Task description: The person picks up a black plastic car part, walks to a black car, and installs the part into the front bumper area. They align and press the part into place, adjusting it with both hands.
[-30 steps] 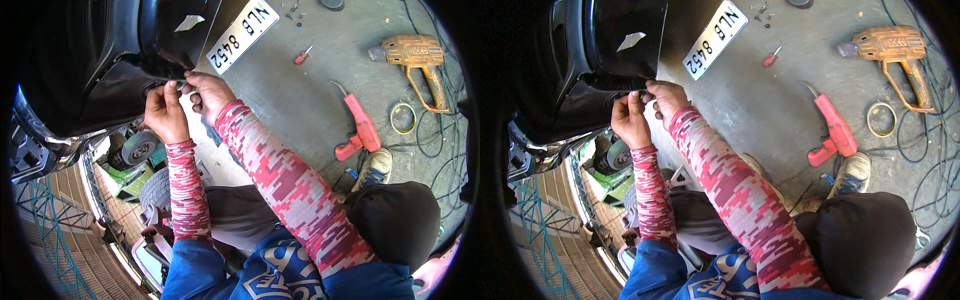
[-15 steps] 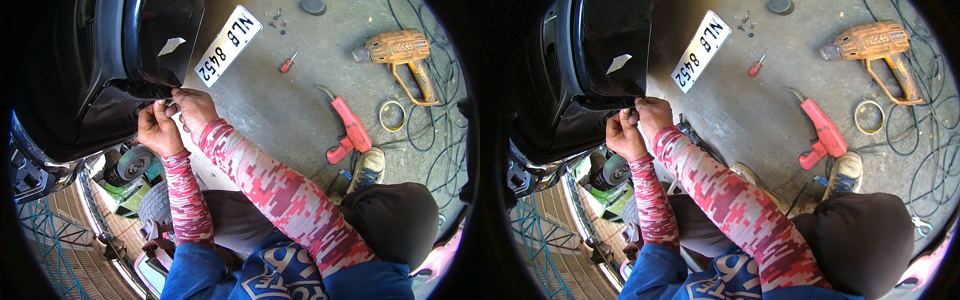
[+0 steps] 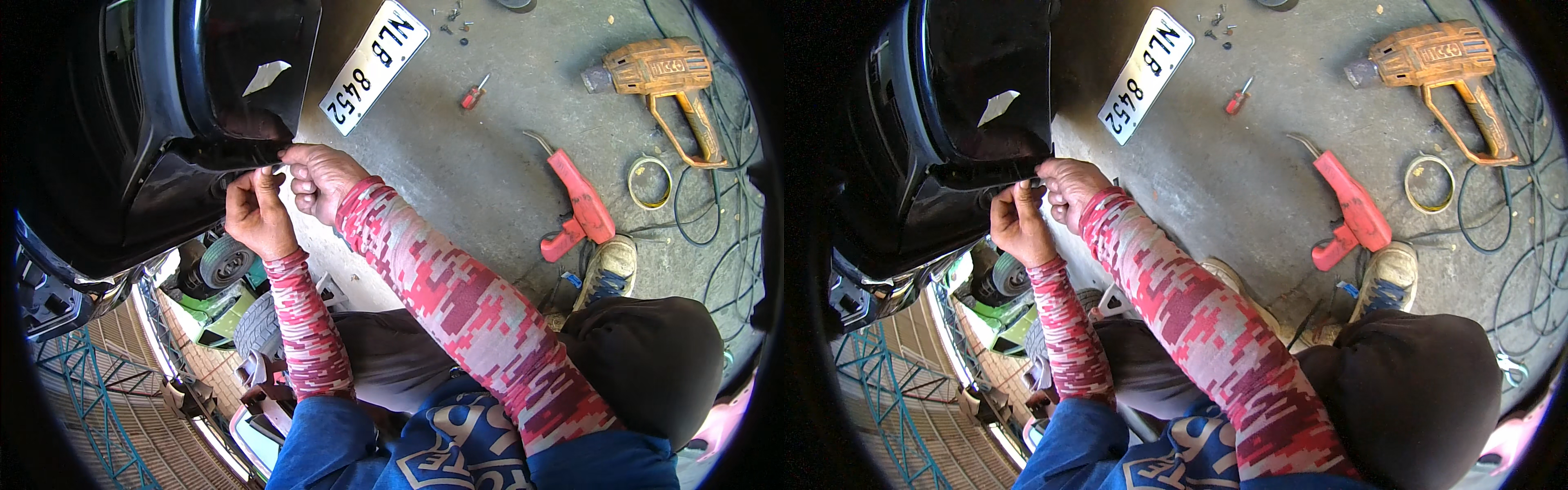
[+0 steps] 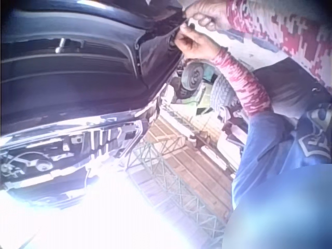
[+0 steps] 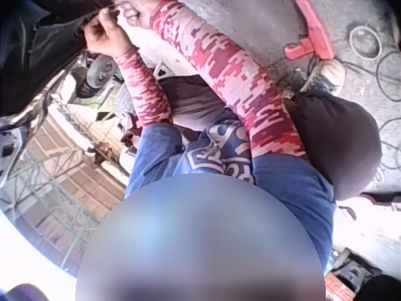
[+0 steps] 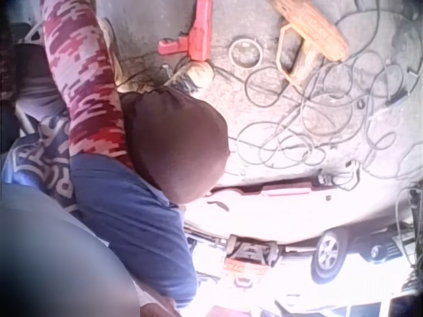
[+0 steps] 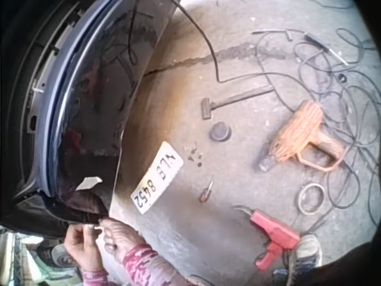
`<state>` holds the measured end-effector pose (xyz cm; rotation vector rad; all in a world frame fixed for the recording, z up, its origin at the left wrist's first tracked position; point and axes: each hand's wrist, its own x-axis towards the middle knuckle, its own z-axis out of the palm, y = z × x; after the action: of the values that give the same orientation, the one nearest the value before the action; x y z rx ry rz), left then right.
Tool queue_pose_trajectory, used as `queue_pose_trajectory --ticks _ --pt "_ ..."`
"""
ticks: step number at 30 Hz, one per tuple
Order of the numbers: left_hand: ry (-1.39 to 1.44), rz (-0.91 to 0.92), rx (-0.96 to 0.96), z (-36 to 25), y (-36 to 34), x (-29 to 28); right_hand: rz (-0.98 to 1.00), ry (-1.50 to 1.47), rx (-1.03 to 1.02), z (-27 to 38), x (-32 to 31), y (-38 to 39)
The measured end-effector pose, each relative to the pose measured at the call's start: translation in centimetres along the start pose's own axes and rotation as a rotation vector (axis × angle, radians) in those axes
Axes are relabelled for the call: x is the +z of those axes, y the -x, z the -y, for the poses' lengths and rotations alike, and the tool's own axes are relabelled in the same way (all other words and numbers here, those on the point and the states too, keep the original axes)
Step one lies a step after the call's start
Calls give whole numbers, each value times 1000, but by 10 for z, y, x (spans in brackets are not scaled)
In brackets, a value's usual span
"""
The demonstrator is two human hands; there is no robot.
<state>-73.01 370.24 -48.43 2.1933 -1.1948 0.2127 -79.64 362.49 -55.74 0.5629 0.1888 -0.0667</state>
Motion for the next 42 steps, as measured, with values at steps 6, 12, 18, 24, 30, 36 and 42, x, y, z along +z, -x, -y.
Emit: queue_pose_trajectory --ticks 6,12,18,24,30,36,42 --pt "-97 -66 41 -4 -2 4 54 -74 -73 -15 -1 -7" --pt "-261 -85 60 -3 -4 7 -128 216 -395 -22 13 7" --pt "10 25 -43 -10 -6 2 -252 870 -1282 -40 23 33" --pt "-150 -189 348 -71 -3 -8 -175 852 -1440 -53 43 50" --pt "-359 94 388 -125 -35 -31 -175 845 -1484 -58 50 58" --pt "-492 260 339 -144 -44 -35 -170 781 -1309 -57 63 69" --pt "-400 356 264 -148 -54 -40 -145 480 -1018 -58 79 72"
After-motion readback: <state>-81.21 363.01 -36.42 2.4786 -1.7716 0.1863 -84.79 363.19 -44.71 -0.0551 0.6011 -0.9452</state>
